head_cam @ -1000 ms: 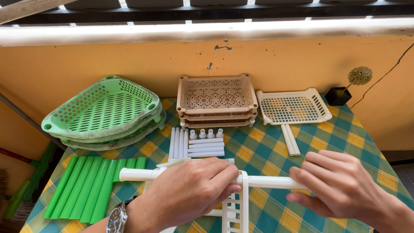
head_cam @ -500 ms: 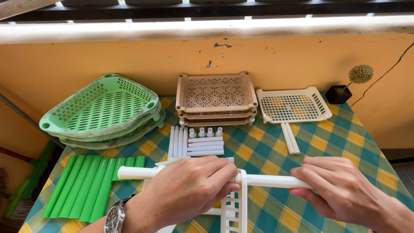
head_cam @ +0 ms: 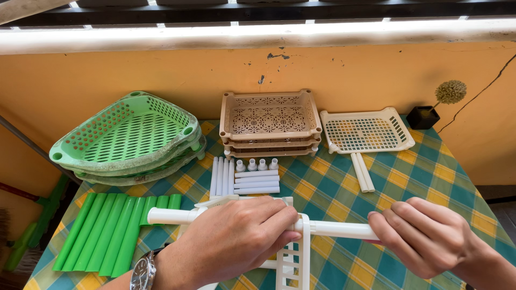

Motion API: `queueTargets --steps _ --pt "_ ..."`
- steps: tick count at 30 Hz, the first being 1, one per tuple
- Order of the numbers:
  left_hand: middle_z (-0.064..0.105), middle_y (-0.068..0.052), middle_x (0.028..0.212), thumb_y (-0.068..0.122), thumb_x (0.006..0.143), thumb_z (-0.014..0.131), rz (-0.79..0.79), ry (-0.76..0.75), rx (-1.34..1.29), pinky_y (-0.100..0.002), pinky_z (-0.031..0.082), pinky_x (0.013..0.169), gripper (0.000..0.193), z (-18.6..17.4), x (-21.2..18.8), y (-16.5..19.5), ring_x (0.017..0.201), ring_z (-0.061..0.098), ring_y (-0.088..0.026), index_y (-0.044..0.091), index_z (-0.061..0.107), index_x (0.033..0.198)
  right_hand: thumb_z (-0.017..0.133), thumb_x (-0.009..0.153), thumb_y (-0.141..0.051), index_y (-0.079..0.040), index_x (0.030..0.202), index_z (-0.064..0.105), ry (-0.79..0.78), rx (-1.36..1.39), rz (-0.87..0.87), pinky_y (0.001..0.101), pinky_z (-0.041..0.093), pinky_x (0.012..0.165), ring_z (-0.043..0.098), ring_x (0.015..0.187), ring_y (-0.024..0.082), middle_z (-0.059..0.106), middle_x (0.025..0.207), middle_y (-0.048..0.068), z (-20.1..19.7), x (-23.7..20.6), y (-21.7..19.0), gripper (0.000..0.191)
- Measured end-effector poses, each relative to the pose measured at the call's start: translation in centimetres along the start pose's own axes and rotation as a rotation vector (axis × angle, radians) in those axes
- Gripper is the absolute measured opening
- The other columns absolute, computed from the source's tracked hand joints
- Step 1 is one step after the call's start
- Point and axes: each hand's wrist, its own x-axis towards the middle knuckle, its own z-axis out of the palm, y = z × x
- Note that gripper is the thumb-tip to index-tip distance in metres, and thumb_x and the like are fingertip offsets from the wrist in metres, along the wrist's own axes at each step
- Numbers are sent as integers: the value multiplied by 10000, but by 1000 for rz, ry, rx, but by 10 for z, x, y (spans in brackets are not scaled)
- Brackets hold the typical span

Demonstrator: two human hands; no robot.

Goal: The person assembles a white plastic dish rack on a table, fitting plastic tubes into the basket frame and attaching side baskets and connectors by hand. They press tubes into joints, reposition the frame, and add small white fittings to complete the rack structure.

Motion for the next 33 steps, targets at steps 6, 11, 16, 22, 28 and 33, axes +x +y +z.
queueTargets --steps 6,11,16,22,28,33 --pt "652 -99 877 222 1029 635 1 0 -7 -424 553 666 225 0 -1 0 792 684 -298 28 560 943 764 860 -137 84 889 716 48 -123 -94 344 544 545 666 602 220 657 646 95 -3 9 2 228" --pt "663 -98 892 226 1027 631 -5 21 22 -421 556 665 219 -1 -1 -2 801 690 -295 29 566 956 786 895 -358 -21 961 713 -80 362 314 358 498 569 636 629 205 640 704 40 -8 15 1 351" --pt "663 -97 893 231 1019 635 -4 4 11 -427 554 668 223 1 0 -1 806 689 -300 31 565 951 677 922 -306 -93 1036 725 -488 786 770 378 486 582 658 606 231 659 704 26 -18 10 -1 247" --pt "663 -96 898 228 1030 630 -5 -4 -21 -424 553 667 220 0 0 -1 803 686 -298 31 564 958 709 914 -297 -87 1007 728 -519 755 723 398 489 568 652 589 255 677 678 41 -12 2 -6 230" --pt "658 -94 886 236 1026 634 -10 -2 6 -426 551 673 233 0 0 -1 808 685 -296 31 557 947 808 877 -212 -8 1070 683 -188 614 508 387 477 556 618 627 227 620 731 62 -4 -3 -10 308" --pt "663 -94 900 239 1022 635 -4 13 20 -425 552 677 229 0 -1 -1 818 689 -295 36 559 951 810 864 -182 9 1094 661 -129 534 425 379 473 551 606 641 216 608 749 67 -5 2 -9 334"
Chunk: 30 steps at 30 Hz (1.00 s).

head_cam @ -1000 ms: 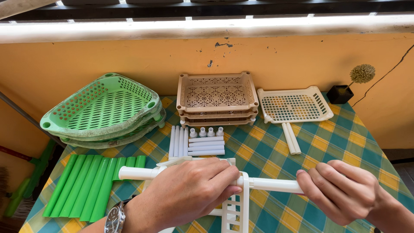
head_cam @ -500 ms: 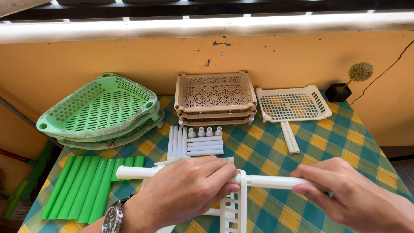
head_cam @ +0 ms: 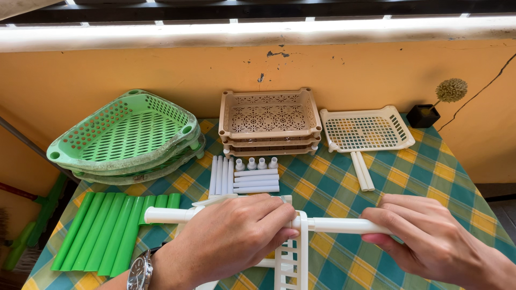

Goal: The person assembles a white plastic dish rack on a table, fitting plastic tubes into the basket frame and attaching side baskets and connectors by hand. They press tubes into joints, reposition the frame, and add small white fittings to complete the rack structure.

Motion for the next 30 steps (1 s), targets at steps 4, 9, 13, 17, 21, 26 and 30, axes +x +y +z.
queueTargets --steps 4,9,13,17,21,26,30 --pt "666 -92 894 243 1024 631 -10 -8 4 -424 552 671 230 0 0 0 813 690 -292 37 562 951 812 861 -189 20 1091 667 19 -88 -45 379 524 610 649 704 237 644 804 95 -3 5 -3 342" --pt "670 -91 893 247 1026 629 -11 -2 14 -422 555 672 229 1 0 0 812 692 -290 39 567 955 803 838 -149 80 1072 659 156 -192 -169 397 609 753 729 854 294 704 903 162 3 10 -5 358" --pt "672 -91 893 251 1027 629 -16 -8 11 -419 555 664 234 2 0 0 806 691 -291 37 568 955 826 822 -148 90 1085 678 159 -254 -219 415 625 741 738 843 295 715 889 170 4 10 -4 384" --pt "671 -92 897 249 1024 632 -12 -1 5 -418 556 663 229 2 0 0 808 692 -289 37 570 961 816 839 -127 109 1084 674 162 -284 -273 439 632 757 745 849 306 723 901 170 2 10 -3 368" --pt "666 -91 887 245 1023 635 -9 -7 5 -419 555 662 229 1 1 -1 805 691 -288 38 566 952 809 849 -126 105 1083 684 170 -363 -304 461 636 809 758 884 322 743 915 182 1 9 -4 351" --pt "662 -90 884 245 1027 632 -9 -10 5 -418 554 663 230 1 2 0 802 689 -284 39 564 951 776 852 -109 109 1082 687 175 -422 -311 466 592 832 758 949 344 750 946 219 -1 11 -8 329" --pt "662 -90 888 246 1028 632 -9 -8 1 -417 555 664 230 1 1 0 803 688 -283 39 564 955 748 877 -58 135 1072 674 214 -447 -375 471 573 849 757 981 350 743 972 244 -4 16 -9 284"
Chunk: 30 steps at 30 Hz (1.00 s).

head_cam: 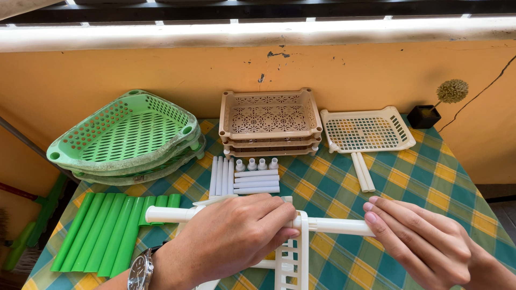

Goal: The person assembles a white plastic dish rack on a table, fitting plastic tubes into the basket frame and attaching side baskets and connectors by hand. They press tubes into joints, reposition the frame, and add small white fittings to complete the rack structure.

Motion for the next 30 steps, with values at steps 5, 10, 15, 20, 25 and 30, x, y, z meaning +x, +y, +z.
queueTargets --steps 5,10,15,20,25,30 --pt "661 -87 879 245 1027 631 1 -2 -2 -417 554 664 228 -1 0 0 801 687 -282 40 564 952 748 879 -15 128 1003 686 -5 -34 -65 461 571 852 755 986 352 745 971 247 -2 2 3 200" --pt "669 -90 885 243 1029 633 1 0 -6 -418 556 669 228 0 0 0 807 690 -285 38 568 953 780 884 -39 70 955 689 -14 -48 -82 454 569 848 748 999 323 747 963 213 -1 -3 2 159" --pt "691 -101 926 233 1012 655 -13 29 6 -401 571 692 245 -3 -4 -5 829 705 -283 -2 603 1054 759 859 -51 80 993 679 -20 -41 24 464 565 864 743 1003 339 751 984 215 -3 -5 6 203" --pt "704 -101 948 225 996 670 -13 30 -2 -405 564 704 248 0 -4 -7 850 711 -292 -7 613 1061 759 853 -20 78 1029 686 3 2 136 478 606 859 748 981 361 755 991 203 -1 -3 5 214" --pt "709 -115 957 210 965 689 23 77 7 -409 575 712 247 7 -3 -11 863 719 -306 -7 634 1070 793 856 -22 26 1049 666 132 142 622 358 595 779 739 900 281 737 989 158 8 -9 0 235" --pt "729 -112 932 233 914 750 3 78 13 -408 593 659 248 19 -4 -19 822 731 -305 18 649 986 809 853 -93 -31 1050 699 95 88 1056 325 531 738 711 824 239 760 1033 94 21 -47 11 234"
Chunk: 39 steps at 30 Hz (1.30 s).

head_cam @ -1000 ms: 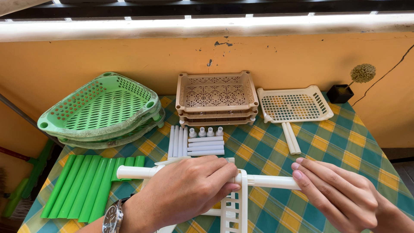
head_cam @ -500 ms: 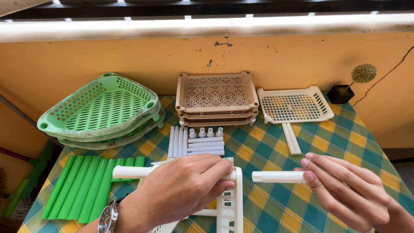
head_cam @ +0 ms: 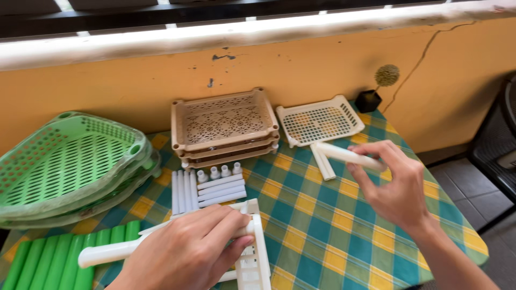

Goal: The person assembles a white plastic dish rack on a table, fitting plastic tubes into the basket frame and attaching side baskets and connectors by hand. They press tubes into joints, reposition the frame, and add small white fittings to complete the rack structure.

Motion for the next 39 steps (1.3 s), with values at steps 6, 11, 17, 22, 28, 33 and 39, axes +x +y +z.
queueTargets --steps 6,11,17,22,28,33,39 --pt "720 -89 923 268 945 768 -29 -49 -30 -388 593 656 252 12 -4 -9 803 729 -282 49 663 1013 867 783 -214 -84 1020 835 38 -154 183 353 516 689 643 828 240 742 905 86 40 -8 87 272" --pt "715 -101 892 235 916 785 19 -22 -54 -384 593 649 243 14 -2 -13 767 729 -286 40 661 993 845 799 -314 -91 1007 831 -243 -184 640 362 550 647 698 667 221 775 798 103 86 -16 138 305" --pt "705 -113 847 160 877 791 125 9 -55 -377 596 647 214 9 2 -14 751 725 -292 23 649 962 862 792 -322 -68 1008 826 -367 -240 749 388 597 753 760 788 258 799 912 131 115 -9 152 335" --pt "701 -116 838 150 879 790 148 9 -53 -379 593 647 211 9 3 -14 747 723 -291 17 650 967 859 794 -309 -74 1007 831 -386 -235 775 405 597 793 763 839 270 798 942 129 121 -5 147 318" --pt "702 -109 840 161 883 793 142 10 -51 -371 596 648 214 9 3 -15 748 728 -279 24 651 965 827 830 -327 -73 1031 826 -402 -203 831 402 604 797 771 837 258 801 952 124 122 -4 142 324" --pt "703 -108 829 164 877 802 114 -11 -45 -370 592 621 212 9 3 -15 726 724 -279 27 661 956 839 825 -433 -52 1168 768 -320 -235 735 425 591 795 748 881 299 779 1005 157 126 -6 132 517" --pt "705 -108 845 165 875 799 116 5 -53 -370 595 636 216 9 4 -14 742 726 -282 26 652 954 901 702 -373 7 1158 729 -331 -263 620 453 574 847 718 959 348 717 1116 195 141 -13 123 618"
